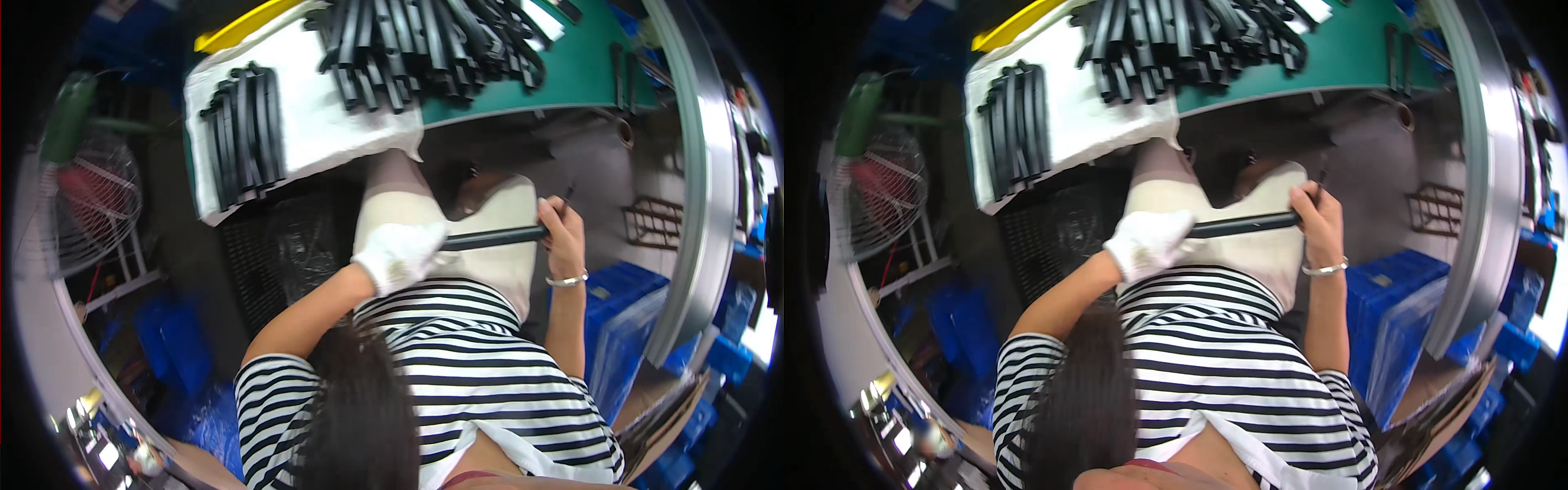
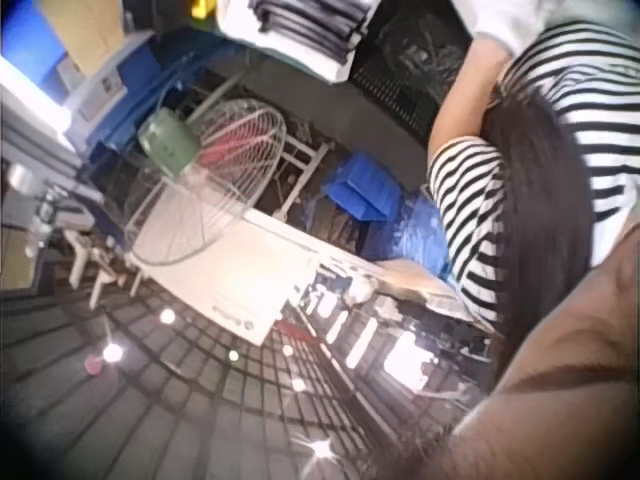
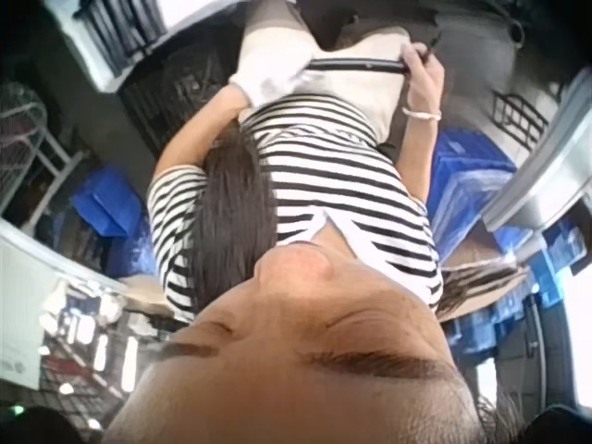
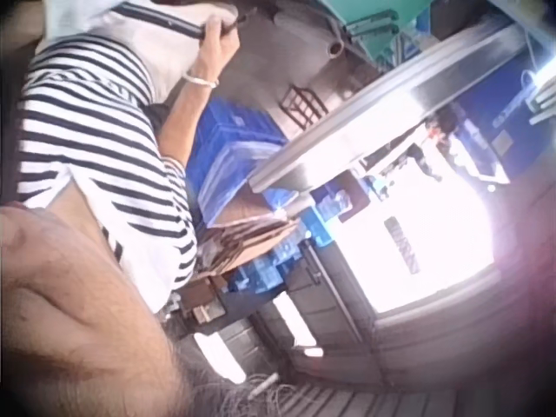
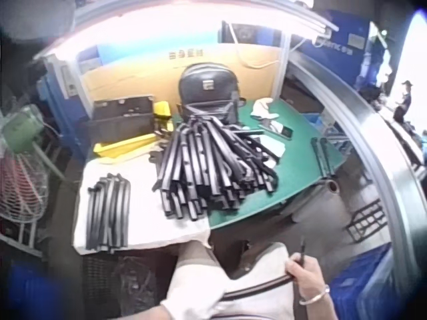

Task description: Deburring or trimming small plastic handles or parts using a manual deburring tool.

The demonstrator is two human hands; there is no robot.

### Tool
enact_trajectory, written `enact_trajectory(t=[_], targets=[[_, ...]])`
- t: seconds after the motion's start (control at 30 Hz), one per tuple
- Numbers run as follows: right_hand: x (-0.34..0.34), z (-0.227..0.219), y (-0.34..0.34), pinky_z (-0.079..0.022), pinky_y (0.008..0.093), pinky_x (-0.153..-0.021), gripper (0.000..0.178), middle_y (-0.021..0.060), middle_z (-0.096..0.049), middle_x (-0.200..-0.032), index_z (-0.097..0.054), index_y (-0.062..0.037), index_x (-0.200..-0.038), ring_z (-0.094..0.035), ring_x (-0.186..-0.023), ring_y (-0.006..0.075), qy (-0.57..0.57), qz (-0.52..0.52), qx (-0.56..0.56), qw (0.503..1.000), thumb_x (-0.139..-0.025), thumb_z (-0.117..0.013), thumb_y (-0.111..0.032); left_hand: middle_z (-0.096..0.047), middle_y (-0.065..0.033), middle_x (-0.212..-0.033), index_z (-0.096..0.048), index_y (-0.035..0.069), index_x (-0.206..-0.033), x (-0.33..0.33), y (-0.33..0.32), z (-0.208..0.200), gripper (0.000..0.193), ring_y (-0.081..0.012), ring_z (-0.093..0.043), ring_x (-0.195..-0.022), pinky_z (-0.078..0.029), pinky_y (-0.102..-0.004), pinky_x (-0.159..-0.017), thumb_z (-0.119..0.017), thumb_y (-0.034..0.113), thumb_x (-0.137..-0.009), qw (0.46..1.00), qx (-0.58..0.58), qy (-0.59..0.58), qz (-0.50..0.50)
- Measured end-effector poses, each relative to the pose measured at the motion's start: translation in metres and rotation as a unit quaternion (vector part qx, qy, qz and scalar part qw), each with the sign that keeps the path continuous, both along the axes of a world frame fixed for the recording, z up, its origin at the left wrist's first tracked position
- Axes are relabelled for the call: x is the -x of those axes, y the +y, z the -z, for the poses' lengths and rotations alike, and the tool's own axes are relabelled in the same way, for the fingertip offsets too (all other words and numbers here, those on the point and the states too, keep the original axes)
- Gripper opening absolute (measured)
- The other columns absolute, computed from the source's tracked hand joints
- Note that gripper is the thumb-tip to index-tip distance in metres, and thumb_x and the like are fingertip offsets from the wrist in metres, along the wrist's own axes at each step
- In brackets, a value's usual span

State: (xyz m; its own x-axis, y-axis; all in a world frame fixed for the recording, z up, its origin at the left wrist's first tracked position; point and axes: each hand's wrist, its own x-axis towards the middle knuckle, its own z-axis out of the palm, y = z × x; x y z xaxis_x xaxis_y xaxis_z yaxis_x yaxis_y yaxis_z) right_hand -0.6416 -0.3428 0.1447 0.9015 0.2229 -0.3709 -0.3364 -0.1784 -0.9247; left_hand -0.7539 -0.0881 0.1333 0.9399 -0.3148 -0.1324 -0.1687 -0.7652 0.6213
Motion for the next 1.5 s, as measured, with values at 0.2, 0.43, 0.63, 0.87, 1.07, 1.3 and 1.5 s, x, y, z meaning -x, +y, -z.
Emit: enact_trajectory(t=[0.2,0.43,0.63,0.87,1.07,1.3,1.5], targets=[[-0.002,0.009,-0.003,-0.022,0.0195,-0.044,0.028,-0.0085,-0.042,-0.057,-0.057,-0.0085,-0.071,-0.032,-0.047,0.0005,0.037,-0.009,-0.045,0.998,-0.092,-0.062,-0.025,-0.059,-0.0101,-0.068,-0.058,0.004,-0.099,0.016,0.011,0.018,0.044,-0.0238,-0.057,-0.056,-0.046,-0.0339,-0.053,-0.044,0.046,-0.097,0.958,0.243,0.078,-0.131],[0.006,0.019,-0.011,-0.02,0.0182,-0.043,0.027,-0.0087,-0.039,-0.058,-0.054,-0.01,-0.073,-0.028,-0.046,-0.0003,0.04,-0.016,-0.079,0.996,-0.096,-0.056,-0.023,-0.049,-0.0021,-0.053,-0.061,0.002,-0.089,0.028,0.0,0.026,0.061,-0.0074,-0.038,-0.039,-0.026,-0.0221,-0.035,-0.03,0.053,-0.1,0.823,0.408,0.255,-0.304],[0.007,0.023,-0.017,-0.021,0.0179,-0.042,0.025,-0.0078,-0.04,-0.061,-0.053,-0.0095,-0.076,-0.028,-0.046,-0.0003,0.03,0.01,-0.1,0.994,-0.097,-0.055,-0.024,-0.041,0.0012,-0.05,-0.057,0.001,-0.091,0.025,-0.014,0.008,0.068,-0.0071,-0.03,-0.035,-0.022,-0.0214,-0.031,-0.022,0.06,-0.099,0.65,0.544,0.36,-0.391],[0.017,0.037,-0.029,-0.021,0.0172,-0.043,0.025,-0.0071,-0.039,-0.063,-0.053,-0.0078,-0.08,-0.027,-0.048,-0.0004,0.036,0.017,-0.125,0.991,-0.098,-0.054,-0.025,-0.033,0.0028,-0.045,-0.058,0.006,-0.09,0.021,-0.022,-0.002,0.066,-0.0086,-0.024,-0.031,-0.019,-0.0245,-0.03,-0.022,0.061,-0.098,0.541,0.707,0.29,-0.353],[0.021,0.034,-0.04,-0.027,0.0168,-0.049,0.022,-0.0073,-0.045,-0.068,-0.059,-0.0063,-0.088,-0.034,-0.054,0.0,-0.068,0.006,-0.1,0.993,-0.097,-0.056,-0.026,-0.028,0.0043,-0.044,-0.059,0.007,-0.096,0.021,-0.022,0.003,0.06,-0.0082,-0.023,-0.032,-0.018,-0.0252,-0.031,-0.027,0.058,-0.099,0.46,0.764,0.322,-0.319],[0.018,0.011,-0.045,-0.032,0.0178,-0.062,0.015,-0.0028,-0.052,-0.087,-0.061,-0.0024,-0.102,-0.041,-0.07,0.0035,-0.171,-0.047,-0.016,0.984,-0.094,-0.06,-0.015,-0.025,0.0061,-0.047,-0.061,0.005,-0.1,0.02,-0.02,0.001,0.061,-0.0069,-0.021,-0.031,-0.023,-0.023,-0.03,-0.03,0.057,-0.099,0.447,0.763,0.339,-0.322],[0.023,0.011,-0.04,-0.03,0.0159,-0.061,0.019,-0.0065,-0.053,-0.092,-0.061,-0.0008,-0.109,-0.036,-0.068,0.0005,-0.187,-0.055,0.022,0.98,-0.091,-0.06,-0.006,-0.029,0.0045,-0.049,-0.059,0.006,-0.105,0.031,-0.015,0.0,0.053,-0.0078,-0.027,-0.035,-0.023,-0.0239,-0.034,-0.033,0.051,-0.1,0.517,0.701,0.324,-0.37]])
